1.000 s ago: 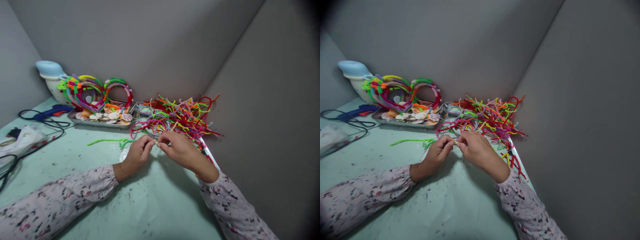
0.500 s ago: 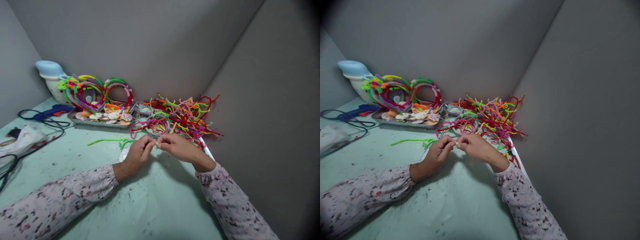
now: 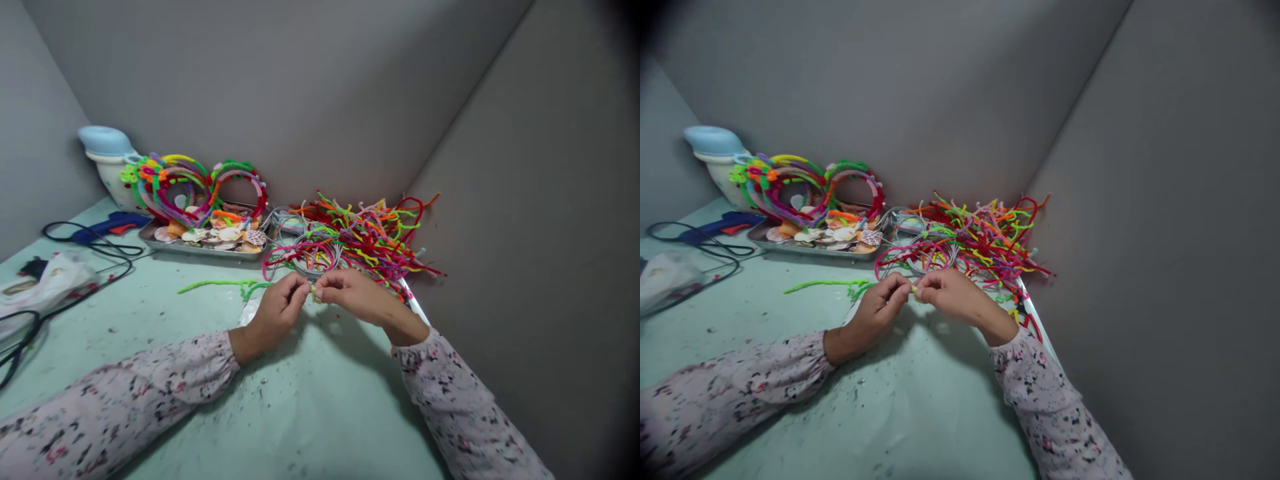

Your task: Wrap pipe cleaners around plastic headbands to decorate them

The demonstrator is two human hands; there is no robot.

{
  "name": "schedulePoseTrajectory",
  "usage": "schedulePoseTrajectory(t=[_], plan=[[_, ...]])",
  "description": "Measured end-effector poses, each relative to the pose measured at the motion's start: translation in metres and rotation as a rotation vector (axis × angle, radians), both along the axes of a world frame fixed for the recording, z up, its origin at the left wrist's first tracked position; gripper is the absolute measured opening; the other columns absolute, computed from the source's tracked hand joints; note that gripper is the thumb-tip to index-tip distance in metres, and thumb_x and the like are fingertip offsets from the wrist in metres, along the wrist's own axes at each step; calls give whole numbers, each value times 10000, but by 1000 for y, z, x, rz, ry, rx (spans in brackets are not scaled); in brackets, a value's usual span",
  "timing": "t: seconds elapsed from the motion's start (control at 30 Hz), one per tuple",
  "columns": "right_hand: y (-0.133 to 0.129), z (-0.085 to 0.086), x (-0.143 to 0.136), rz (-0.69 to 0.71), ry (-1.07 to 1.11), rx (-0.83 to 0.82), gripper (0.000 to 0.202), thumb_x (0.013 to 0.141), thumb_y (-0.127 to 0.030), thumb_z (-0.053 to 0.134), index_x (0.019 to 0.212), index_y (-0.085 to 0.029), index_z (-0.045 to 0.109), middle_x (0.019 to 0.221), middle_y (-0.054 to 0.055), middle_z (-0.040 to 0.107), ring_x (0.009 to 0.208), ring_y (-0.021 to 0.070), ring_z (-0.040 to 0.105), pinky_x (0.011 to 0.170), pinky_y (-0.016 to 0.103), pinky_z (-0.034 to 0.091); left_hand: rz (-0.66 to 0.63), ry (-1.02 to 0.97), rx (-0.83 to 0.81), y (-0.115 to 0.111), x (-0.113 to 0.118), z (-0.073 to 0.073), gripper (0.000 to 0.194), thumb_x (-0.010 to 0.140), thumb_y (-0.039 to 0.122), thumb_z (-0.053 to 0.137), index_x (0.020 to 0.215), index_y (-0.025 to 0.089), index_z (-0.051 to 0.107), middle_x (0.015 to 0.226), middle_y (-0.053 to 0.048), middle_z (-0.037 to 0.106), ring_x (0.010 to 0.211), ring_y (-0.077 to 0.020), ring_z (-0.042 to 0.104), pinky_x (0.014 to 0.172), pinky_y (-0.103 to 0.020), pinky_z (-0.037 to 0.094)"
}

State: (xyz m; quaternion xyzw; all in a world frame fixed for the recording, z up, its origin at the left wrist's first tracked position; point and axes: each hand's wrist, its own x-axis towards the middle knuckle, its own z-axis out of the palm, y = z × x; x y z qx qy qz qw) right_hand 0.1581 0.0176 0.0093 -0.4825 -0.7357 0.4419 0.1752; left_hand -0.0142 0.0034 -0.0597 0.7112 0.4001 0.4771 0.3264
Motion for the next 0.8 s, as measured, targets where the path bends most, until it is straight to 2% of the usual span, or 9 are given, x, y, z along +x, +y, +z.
schedulePoseTrajectory(t=[0.1, 0.27, 0.5, 0.63, 0.8], plan=[[2, -3, -1, 9, 30, -24, 88, 758, -249, 524, 732, -177, 566, 648, -34, 482, 573, 94, 398, 542, 226, 311, -7, 2, -1, 1, 0, 1, 214, 934, 286, 423, 767, 174, 496, 684, 26, 460, 645, -121, 427, 605, -241, 345], [1, 1, -1, 52, -6, 6, 69, 739, -195, 495, 699, -173, 547, 634, -37, 462, 582, 93, 389, 546, 225, 295, -19, 33, 17, 1, 0, 2, 216, 936, 284, 416, 770, 175, 501, 696, 21, 468, 660, -126, 432, 623, -248, 344], [0, 6, 6, 45, -77, 77, 160, 805, -304, 552, 758, -163, 612, 631, -34, 512, 561, 87, 424, 525, 217, 311, -16, -12, -48, 0, 0, 1, 228, 935, 312, 415, 781, 173, 511, 688, 20, 459, 644, -127, 417, 605, -240, 341], [1, 6, 9, 40, -104, 109, 144, 807, -295, 572, 767, -164, 615, 628, -30, 537, 553, 84, 452, 523, 208, 321, -57, -37, -96, -1, 0, 3, 239, 936, 335, 406, 851, 169, 556, 701, 11, 490, 641, -133, 432, 596, -238, 348], [0, 4, 10, 66, -119, 183, 138, 811, -275, 580, 747, -160, 623, 648, -26, 555, 587, 83, 459, 541, 203, 322, -62, -13, -79, -1, 0, 4, 259, 930, 325, 421, 749, 169, 520, 660, 21, 464, 621, -127, 423, 594, -240, 344]])
